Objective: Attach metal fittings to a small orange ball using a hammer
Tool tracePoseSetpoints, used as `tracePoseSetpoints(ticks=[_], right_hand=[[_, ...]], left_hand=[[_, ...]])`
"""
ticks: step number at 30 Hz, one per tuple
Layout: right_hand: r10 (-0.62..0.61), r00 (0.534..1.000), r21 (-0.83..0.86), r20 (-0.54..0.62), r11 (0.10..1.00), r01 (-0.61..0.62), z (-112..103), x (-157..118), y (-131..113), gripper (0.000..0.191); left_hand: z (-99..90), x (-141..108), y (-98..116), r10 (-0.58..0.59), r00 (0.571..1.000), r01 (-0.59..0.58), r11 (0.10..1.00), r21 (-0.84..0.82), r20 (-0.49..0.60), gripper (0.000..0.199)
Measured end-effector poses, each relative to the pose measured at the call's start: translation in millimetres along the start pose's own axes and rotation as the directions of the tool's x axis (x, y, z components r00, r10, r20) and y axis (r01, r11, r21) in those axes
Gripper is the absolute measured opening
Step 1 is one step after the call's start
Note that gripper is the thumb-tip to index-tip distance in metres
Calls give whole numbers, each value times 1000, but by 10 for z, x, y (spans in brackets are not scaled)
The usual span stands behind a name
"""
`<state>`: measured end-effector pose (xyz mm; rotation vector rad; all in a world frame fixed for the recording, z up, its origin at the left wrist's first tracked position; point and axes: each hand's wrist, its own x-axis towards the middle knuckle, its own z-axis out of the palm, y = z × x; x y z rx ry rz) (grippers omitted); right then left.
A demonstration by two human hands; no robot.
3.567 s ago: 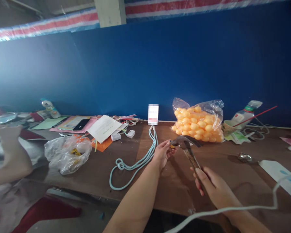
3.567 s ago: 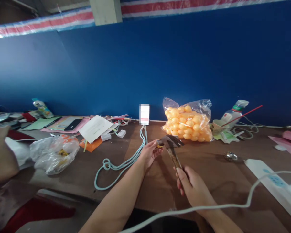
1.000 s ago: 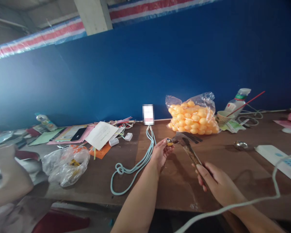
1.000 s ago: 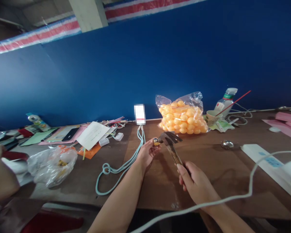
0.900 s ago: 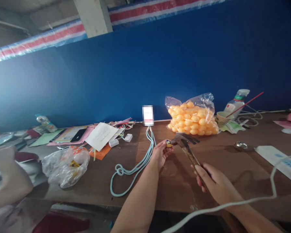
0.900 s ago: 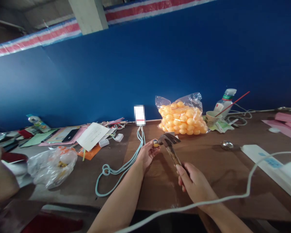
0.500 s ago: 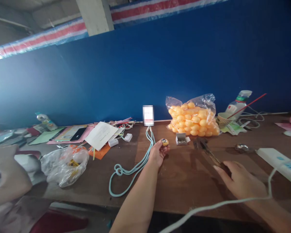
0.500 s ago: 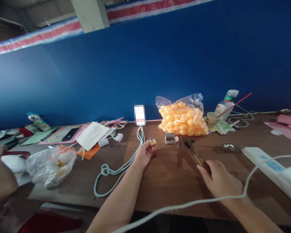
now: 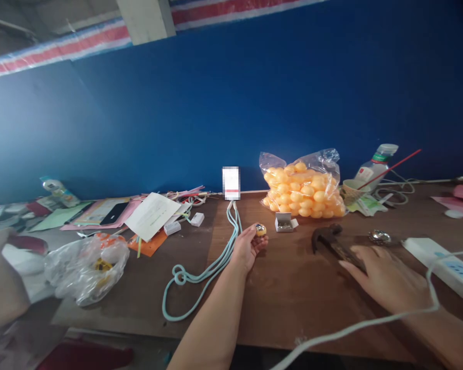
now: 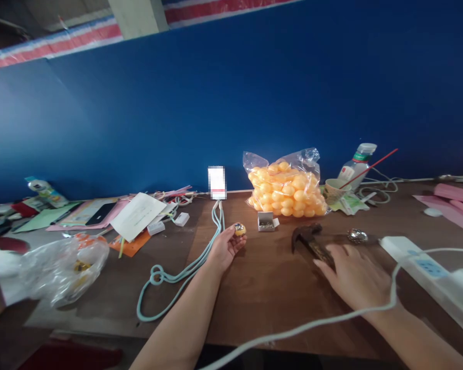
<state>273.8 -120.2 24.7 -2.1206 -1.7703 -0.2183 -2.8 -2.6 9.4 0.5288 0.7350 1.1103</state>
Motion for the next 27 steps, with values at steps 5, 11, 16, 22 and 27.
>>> tracePoseSetpoints(ticks=[5,11,16,22,27], right_hand=[[-87,996,92,-2,992,87,-94,453,-614,28],[15,956,-2,294,1000,-15,167,1045,-1057,27],[75,933,-154,351,988,-21,364,1190,-1198,31],[134,916,-157,378,984,-79,492,1261,-1200,31],[190,895,-159,403,978,-136,541,1319,-1162,32]], left_hand=[[11,-3,-13,-29,1000,30,999,39,-9,29],[0,7,-31,-17,1000,17,999,39,7,33],[30,34,-46,-56,997,58,997,50,-44,37],[41,38,-47,-58,998,59,998,38,-35,32],[44,29,-31,-72,996,73,997,36,-49,32]])
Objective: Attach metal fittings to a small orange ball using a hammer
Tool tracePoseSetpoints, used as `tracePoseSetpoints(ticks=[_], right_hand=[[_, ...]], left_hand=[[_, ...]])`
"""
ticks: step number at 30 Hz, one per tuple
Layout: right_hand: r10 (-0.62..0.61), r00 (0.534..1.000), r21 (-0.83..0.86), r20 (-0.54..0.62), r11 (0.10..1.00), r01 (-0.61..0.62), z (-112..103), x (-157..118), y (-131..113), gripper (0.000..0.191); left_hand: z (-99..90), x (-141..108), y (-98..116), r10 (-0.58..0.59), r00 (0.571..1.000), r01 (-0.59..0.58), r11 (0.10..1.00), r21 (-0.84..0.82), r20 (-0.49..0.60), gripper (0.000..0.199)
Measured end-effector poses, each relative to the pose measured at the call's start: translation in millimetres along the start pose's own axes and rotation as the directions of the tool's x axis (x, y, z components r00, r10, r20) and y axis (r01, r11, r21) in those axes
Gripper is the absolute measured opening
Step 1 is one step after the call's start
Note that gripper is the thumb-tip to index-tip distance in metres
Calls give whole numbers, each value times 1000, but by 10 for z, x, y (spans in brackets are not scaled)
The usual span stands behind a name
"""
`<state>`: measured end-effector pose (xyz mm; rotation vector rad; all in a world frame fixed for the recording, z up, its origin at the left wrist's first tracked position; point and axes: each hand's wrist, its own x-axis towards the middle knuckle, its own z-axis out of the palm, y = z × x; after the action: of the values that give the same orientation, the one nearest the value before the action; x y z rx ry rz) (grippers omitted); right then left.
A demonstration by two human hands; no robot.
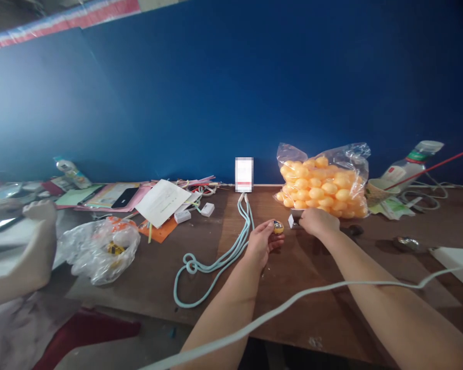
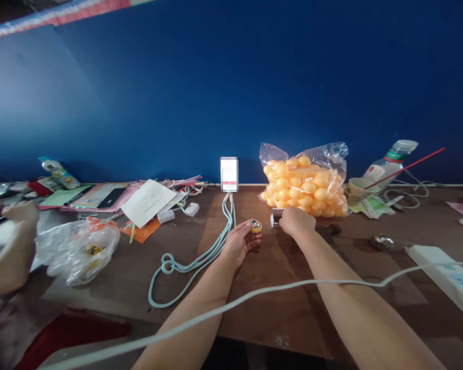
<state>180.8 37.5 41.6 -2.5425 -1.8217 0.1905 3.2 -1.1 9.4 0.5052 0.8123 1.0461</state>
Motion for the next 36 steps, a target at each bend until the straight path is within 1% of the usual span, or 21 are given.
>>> tracePoseSetpoints(ticks=[3,8,14,18,23,27,31,36], right_hand=[[9,1000,12,12,1000,-9,5,18,9,34],[56,998,49,-19,997,-55,-5,39,0,44],[65,996,36,58,997,-67,-17,89,7,35],[15,997,39,71,999,-18,-46,68,46,31],[-23,999,59,29,998,21,-111,-25,105,30],[-45,997,18,65,999,44,-164,-80,105,29],[-43,994,20,102,999,41,-199,-86,73,25],[-68,994,70,84,996,62,-165,-62,87,21]], left_hand=[[-5,1,3,1,1000,-1,1000,2,0,33],[-10,9,2,5,1000,-5,1000,7,8,34],[2,-10,19,-1,1000,0,1000,5,3,35],[2,-16,29,3,1000,-3,1000,-12,25,34],[7,-35,48,34,996,-31,999,-44,77,36],[7,-52,59,62,990,-56,997,-47,124,37],[6,-51,63,72,990,-67,996,-52,120,37],[6,-42,63,77,991,-71,996,-56,107,36]])
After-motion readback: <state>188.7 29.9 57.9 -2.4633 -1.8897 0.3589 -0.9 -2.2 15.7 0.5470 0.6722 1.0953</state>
